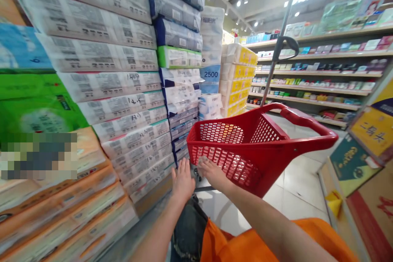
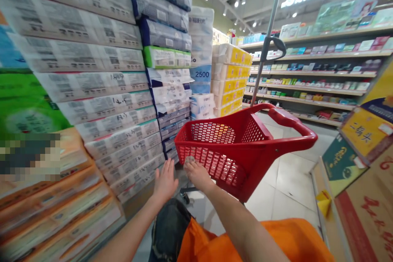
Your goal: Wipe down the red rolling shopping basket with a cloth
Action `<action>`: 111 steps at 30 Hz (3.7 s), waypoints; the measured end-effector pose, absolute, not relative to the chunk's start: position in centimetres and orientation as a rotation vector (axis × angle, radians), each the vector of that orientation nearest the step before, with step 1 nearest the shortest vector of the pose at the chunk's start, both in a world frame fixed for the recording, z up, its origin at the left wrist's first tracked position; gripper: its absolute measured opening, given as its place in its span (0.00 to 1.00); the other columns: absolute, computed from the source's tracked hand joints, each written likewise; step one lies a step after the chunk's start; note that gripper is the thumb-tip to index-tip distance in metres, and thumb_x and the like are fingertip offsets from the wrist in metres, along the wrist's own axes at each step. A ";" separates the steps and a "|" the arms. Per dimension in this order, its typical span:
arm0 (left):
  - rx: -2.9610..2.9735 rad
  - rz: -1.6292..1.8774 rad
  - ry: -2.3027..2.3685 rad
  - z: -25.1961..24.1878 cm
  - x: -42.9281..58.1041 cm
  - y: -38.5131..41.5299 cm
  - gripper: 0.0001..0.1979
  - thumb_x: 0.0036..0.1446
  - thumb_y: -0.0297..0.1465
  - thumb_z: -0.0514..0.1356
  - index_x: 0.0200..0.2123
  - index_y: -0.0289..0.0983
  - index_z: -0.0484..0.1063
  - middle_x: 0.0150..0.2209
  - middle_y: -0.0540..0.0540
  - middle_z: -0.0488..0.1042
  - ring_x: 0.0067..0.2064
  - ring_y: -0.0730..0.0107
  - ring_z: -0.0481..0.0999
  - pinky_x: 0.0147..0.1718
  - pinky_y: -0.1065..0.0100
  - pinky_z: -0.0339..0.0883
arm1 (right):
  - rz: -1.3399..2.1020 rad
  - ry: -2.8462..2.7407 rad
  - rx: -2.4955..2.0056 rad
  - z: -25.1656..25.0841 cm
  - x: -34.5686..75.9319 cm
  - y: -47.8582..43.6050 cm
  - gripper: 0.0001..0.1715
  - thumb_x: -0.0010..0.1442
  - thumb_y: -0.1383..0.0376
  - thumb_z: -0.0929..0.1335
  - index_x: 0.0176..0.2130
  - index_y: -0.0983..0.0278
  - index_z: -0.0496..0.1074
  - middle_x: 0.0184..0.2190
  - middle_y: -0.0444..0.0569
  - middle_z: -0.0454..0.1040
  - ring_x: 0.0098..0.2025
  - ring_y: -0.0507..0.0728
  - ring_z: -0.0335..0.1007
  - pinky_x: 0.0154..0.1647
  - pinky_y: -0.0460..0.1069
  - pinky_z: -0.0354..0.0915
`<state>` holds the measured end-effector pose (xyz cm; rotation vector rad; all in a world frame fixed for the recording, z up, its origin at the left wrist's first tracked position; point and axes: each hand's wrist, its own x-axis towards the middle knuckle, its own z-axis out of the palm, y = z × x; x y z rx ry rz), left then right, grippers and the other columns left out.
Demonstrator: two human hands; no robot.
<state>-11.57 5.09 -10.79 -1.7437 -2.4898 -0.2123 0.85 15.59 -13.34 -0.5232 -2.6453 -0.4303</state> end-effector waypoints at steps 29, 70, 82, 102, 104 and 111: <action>-2.112 -0.206 -2.092 -8.5 0.8 8.4 0.36 0.48 0.29 0.51 0.61 0.31 0.44 0.64 0.42 0.41 0.64 0.60 0.40 0.59 0.50 0.38 | -0.553 -2.224 -0.963 -11.1 15.7 15.8 0.22 0.59 0.72 0.59 0.52 0.62 0.65 0.56 0.48 0.61 0.60 0.58 0.49 0.59 0.56 0.46; -2.199 -0.277 -2.381 -1.8 5.4 14.2 0.41 0.44 0.33 0.54 0.61 0.36 0.40 0.64 0.44 0.39 0.64 0.58 0.37 0.57 0.46 0.42 | -0.597 -1.985 -1.395 4.0 30.7 19.4 0.17 0.60 0.68 0.57 0.43 0.62 0.70 0.47 0.51 0.70 0.50 0.58 0.62 0.53 0.56 0.49; -1.958 -0.377 -2.455 -4.5 4.4 12.1 0.37 0.45 0.26 0.50 0.61 0.34 0.42 0.64 0.43 0.38 0.64 0.60 0.37 0.57 0.45 0.41 | -0.789 -1.997 -1.257 1.1 32.0 17.8 0.19 0.62 0.65 0.57 0.50 0.62 0.66 0.50 0.52 0.67 0.50 0.58 0.61 0.55 0.56 0.43; -1.990 -0.183 -2.387 -5.0 1.4 11.5 0.40 0.44 0.28 0.52 0.61 0.33 0.41 0.64 0.38 0.40 0.64 0.57 0.38 0.56 0.46 0.44 | -0.673 -2.156 -1.275 -1.5 27.2 17.3 0.14 0.61 0.65 0.58 0.40 0.61 0.71 0.36 0.49 0.71 0.40 0.56 0.62 0.48 0.52 0.48; -2.019 -0.169 -2.351 -5.2 1.3 11.1 0.41 0.43 0.28 0.52 0.61 0.33 0.40 0.64 0.39 0.37 0.64 0.58 0.36 0.56 0.47 0.43 | -0.647 -2.231 -1.230 -2.8 24.4 16.9 0.13 0.60 0.66 0.59 0.40 0.62 0.70 0.35 0.48 0.71 0.38 0.56 0.62 0.48 0.52 0.49; -2.082 -0.122 -2.310 -4.9 0.6 10.6 0.40 0.44 0.28 0.51 0.61 0.34 0.41 0.64 0.41 0.37 0.64 0.60 0.37 0.57 0.46 0.40 | -0.709 -2.254 -1.138 -3.9 25.2 17.1 0.20 0.58 0.70 0.60 0.50 0.62 0.65 0.45 0.50 0.69 0.46 0.58 0.62 0.57 0.58 0.40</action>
